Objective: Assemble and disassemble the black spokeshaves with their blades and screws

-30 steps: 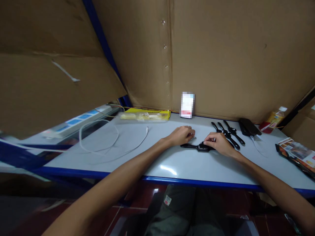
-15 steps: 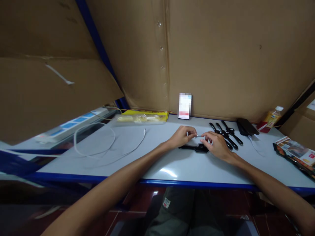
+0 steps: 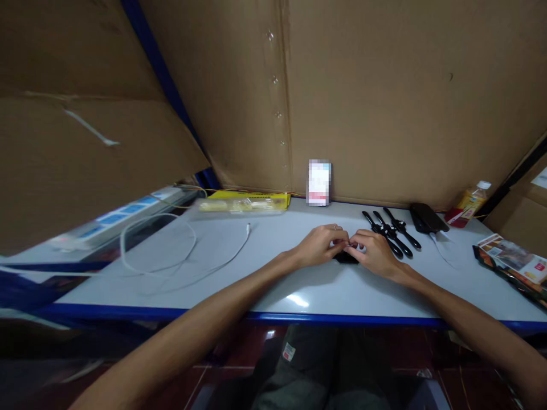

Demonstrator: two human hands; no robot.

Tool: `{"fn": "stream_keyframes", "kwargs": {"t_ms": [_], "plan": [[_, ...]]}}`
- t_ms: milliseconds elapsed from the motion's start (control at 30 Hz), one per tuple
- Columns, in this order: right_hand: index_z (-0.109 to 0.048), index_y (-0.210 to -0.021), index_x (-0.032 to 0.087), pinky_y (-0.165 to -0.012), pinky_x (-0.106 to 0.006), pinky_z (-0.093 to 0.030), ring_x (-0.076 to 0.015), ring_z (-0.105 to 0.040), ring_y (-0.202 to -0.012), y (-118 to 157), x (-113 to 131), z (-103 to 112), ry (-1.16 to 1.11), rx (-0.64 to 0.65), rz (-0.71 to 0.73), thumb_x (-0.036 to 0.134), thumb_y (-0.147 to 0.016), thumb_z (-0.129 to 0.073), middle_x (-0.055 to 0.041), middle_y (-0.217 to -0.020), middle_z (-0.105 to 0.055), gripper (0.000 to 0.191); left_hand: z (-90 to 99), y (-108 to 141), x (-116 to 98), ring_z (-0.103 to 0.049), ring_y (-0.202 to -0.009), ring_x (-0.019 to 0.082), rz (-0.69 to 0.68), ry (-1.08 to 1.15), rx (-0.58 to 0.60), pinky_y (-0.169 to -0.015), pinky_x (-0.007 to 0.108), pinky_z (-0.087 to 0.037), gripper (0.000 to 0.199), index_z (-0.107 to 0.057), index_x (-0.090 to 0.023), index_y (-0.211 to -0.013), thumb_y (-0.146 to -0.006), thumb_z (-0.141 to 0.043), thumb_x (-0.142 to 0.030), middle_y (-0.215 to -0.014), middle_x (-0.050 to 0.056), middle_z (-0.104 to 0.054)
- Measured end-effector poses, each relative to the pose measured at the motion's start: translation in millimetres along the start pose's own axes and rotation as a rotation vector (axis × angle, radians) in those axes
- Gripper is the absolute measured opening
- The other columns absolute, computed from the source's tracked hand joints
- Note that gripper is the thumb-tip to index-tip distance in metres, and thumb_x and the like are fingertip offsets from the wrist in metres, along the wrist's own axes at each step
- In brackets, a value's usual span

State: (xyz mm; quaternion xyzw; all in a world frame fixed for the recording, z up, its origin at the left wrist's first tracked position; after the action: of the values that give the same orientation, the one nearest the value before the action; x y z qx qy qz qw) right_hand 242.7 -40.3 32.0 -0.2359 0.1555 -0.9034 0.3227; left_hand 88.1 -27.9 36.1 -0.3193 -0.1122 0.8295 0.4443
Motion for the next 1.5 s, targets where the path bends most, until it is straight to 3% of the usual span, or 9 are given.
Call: {"fn": "stream_keyframes", "kwargs": {"t_ms": [233,433,733,933,1067,1233,1500], "plan": [[-0.070,-0.075,0.020,-0.070,-0.031,-0.040,-0.0170,-0.057,-0.073,1,2,1,0.027,-0.050,0.064,0.020,-0.096,-0.066,-0.0015,-0.075,-0.063,0.021,-0.5,2,-3,-0.057,-0.080,0.017,-0.034,-0.034,-0.008,-0.074,0.030,-0.043,0.021,-0.063,-0.019,-0.086,-0.101,-0.049,-0.022,-0.085,0.003,-0.064],[-0.078,-0.091,0.020,-0.071,-0.032,-0.045,-0.0181,-0.060,-0.078,2,-3,10,-0.026,-0.180,0.048,0.022,-0.096,-0.067,-0.0046,-0.086,-0.067,0.012,-0.1,1,1,-0.059,-0.082,0.017,0.046,-0.025,-0.014,-0.077,0.032,-0.045,0.014,-0.063,-0.018,-0.098,-0.100,-0.051,-0.023,-0.090,0.003,-0.066],[-0.076,-0.096,0.020,-0.080,-0.034,-0.049,-0.0214,-0.066,-0.084,1,-1,7,-0.034,-0.131,0.074,0.018,-0.096,-0.064,-0.0069,-0.089,-0.075,0.012,-1.1,1,0,-0.058,-0.076,0.016,0.040,0.008,-0.014,-0.072,0.029,-0.044,0.017,-0.066,-0.017,-0.094,-0.099,-0.050,-0.019,-0.086,0.004,-0.066],[-0.071,-0.095,0.021,-0.070,-0.032,-0.045,-0.0191,-0.066,-0.072,2,-8,8,-0.070,-0.102,-0.037,0.023,-0.098,-0.059,-0.0045,-0.083,-0.074,0.012,3.7,3,1,-0.062,-0.084,0.017,0.042,-0.025,0.006,-0.077,0.031,-0.048,0.021,-0.068,-0.019,-0.106,-0.099,-0.048,-0.018,-0.094,0.005,-0.068],[-0.069,-0.094,0.021,-0.068,-0.030,-0.044,-0.0176,-0.067,-0.068,-1,-16,12,-0.246,-0.078,-0.123,0.026,-0.096,-0.061,-0.0015,-0.078,-0.075,0.010,6.7,6,5,-0.063,-0.089,0.021,-0.001,-0.241,0.147,-0.077,0.033,-0.046,0.022,-0.068,-0.019,-0.108,-0.103,-0.053,-0.035,-0.100,0.007,-0.069],[-0.069,-0.090,0.021,-0.066,-0.029,-0.044,-0.0160,-0.063,-0.063,-3,-18,12,-0.341,0.000,-0.158,0.029,-0.094,-0.062,0.0003,-0.070,-0.072,0.012,2.3,13,11,-0.063,-0.081,0.022,-0.032,-0.437,0.326,-0.067,0.030,-0.040,0.045,-0.066,-0.018,-0.099,-0.100,-0.055,-0.062,-0.092,0.007,-0.067],[-0.066,-0.085,0.021,-0.065,-0.027,-0.043,-0.0144,-0.060,-0.062,-1,-19,7,-0.315,0.050,-0.139,0.027,-0.094,-0.061,0.0008,-0.071,-0.072,0.012,-11.0,19,16,-0.061,-0.071,0.021,-0.078,-0.540,0.339,-0.060,0.032,-0.035,0.063,-0.064,-0.018,-0.097,-0.101,-0.038,-0.075,-0.089,0.008,-0.067]]}}
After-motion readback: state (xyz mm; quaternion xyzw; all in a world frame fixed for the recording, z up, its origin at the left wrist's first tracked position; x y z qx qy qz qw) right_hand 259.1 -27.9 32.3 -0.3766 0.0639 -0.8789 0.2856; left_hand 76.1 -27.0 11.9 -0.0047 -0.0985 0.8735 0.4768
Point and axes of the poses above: each hand's wrist, its own y-axis away from the middle knuckle, its own z-axis out of the back of the hand, x = y × z, the point moved 5 cm from there along -y, towards the middle knuckle
